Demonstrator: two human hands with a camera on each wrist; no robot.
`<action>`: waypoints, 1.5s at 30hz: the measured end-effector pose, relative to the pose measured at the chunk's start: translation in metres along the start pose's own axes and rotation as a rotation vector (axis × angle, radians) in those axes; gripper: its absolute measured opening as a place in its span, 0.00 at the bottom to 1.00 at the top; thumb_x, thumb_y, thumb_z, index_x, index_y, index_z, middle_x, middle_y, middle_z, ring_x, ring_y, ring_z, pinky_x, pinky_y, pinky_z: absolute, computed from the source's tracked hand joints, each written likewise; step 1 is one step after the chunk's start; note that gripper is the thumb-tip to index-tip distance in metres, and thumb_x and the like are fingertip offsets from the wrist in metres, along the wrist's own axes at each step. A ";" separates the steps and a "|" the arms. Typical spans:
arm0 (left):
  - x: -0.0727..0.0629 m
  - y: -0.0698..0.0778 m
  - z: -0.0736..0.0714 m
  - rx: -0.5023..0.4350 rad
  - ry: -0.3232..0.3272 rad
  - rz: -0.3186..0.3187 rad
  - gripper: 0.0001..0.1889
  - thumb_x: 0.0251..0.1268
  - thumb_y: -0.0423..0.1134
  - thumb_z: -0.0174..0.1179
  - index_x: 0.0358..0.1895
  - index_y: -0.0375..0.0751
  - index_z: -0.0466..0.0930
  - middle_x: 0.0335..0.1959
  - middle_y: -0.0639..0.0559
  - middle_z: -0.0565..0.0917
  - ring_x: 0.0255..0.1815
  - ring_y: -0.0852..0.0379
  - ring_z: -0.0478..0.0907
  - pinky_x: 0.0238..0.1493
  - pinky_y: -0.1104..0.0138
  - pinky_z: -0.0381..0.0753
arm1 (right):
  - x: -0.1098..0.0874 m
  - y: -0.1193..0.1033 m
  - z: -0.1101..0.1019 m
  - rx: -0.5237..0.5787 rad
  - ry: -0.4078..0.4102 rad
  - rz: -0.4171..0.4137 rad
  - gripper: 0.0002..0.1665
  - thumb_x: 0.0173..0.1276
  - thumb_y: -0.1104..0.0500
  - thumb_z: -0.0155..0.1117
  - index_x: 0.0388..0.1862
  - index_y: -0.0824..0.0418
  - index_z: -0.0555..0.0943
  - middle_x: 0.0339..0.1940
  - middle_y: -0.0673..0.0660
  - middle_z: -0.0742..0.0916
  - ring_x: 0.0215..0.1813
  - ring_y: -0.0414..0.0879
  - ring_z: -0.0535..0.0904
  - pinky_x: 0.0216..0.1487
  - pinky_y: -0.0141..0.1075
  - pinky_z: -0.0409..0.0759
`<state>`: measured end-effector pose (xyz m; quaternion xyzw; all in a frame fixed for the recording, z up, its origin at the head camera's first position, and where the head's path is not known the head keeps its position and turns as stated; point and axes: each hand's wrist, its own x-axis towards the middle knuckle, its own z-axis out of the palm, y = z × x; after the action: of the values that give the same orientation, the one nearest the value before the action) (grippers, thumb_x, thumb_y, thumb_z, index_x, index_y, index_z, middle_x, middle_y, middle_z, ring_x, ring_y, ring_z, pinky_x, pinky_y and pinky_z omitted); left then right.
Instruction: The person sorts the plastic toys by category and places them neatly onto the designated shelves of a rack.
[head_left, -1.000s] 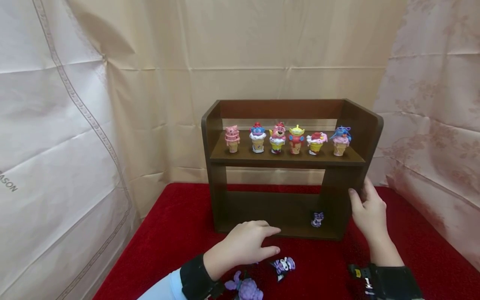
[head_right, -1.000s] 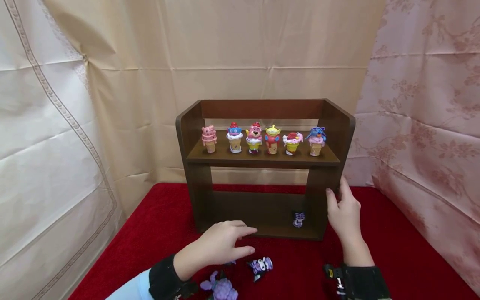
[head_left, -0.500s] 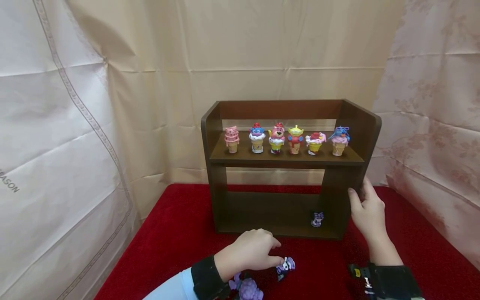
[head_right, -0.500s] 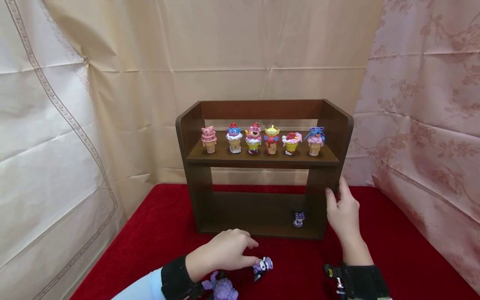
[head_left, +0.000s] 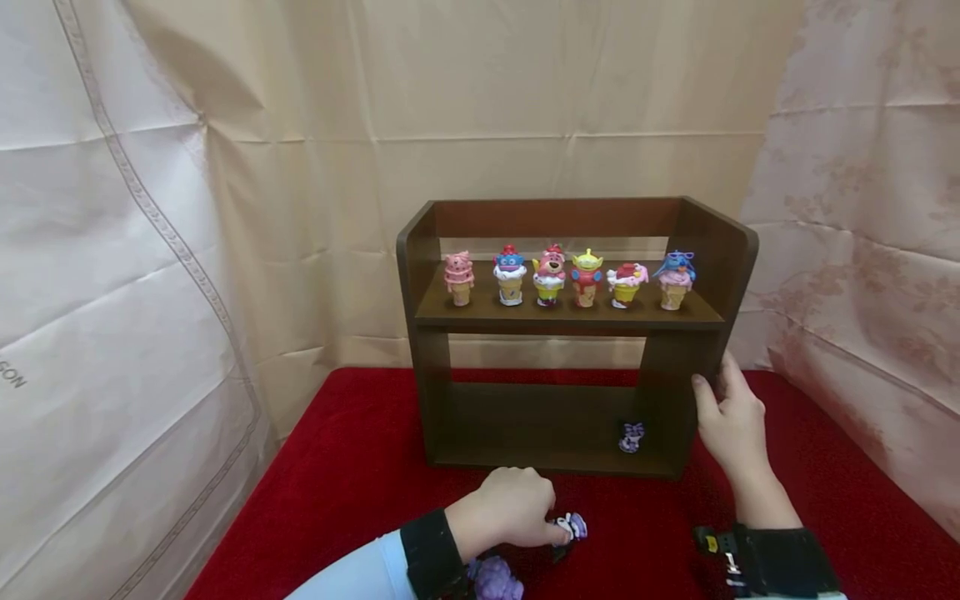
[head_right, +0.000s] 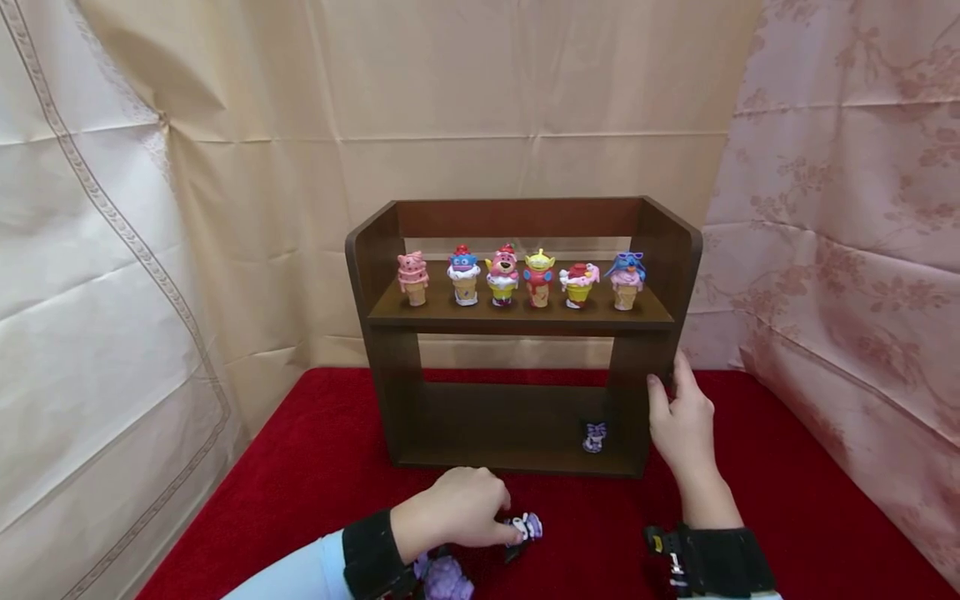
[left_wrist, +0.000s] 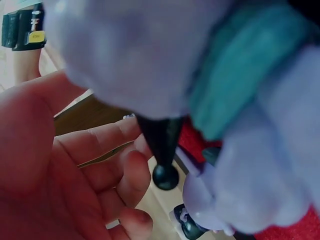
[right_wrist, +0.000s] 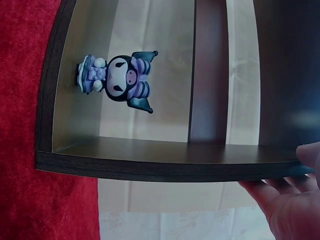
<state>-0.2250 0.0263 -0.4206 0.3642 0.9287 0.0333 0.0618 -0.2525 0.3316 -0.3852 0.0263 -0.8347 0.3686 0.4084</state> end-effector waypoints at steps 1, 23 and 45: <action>0.001 0.001 0.001 0.010 -0.011 -0.004 0.29 0.64 0.65 0.65 0.12 0.52 0.71 0.09 0.61 0.60 0.14 0.63 0.59 0.14 0.68 0.59 | 0.000 0.000 0.000 0.000 0.002 0.002 0.32 0.76 0.66 0.59 0.77 0.55 0.68 0.63 0.65 0.83 0.58 0.61 0.81 0.46 0.11 0.64; 0.017 0.009 0.003 0.084 -0.104 0.013 0.21 0.57 0.67 0.68 0.24 0.54 0.84 0.23 0.62 0.79 0.28 0.63 0.77 0.41 0.59 0.79 | 0.000 -0.001 0.000 0.024 -0.008 0.010 0.33 0.77 0.66 0.58 0.78 0.55 0.67 0.65 0.66 0.81 0.61 0.63 0.80 0.48 0.11 0.64; 0.013 0.004 -0.012 -0.074 0.026 0.040 0.15 0.55 0.51 0.75 0.35 0.50 0.79 0.22 0.64 0.75 0.21 0.67 0.70 0.22 0.72 0.72 | -0.001 0.003 0.001 0.030 -0.005 -0.003 0.32 0.76 0.66 0.59 0.78 0.56 0.68 0.64 0.68 0.82 0.59 0.64 0.80 0.47 0.12 0.66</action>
<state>-0.2337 0.0375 -0.4098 0.3797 0.9201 0.0734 0.0624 -0.2535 0.3330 -0.3876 0.0346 -0.8301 0.3802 0.4063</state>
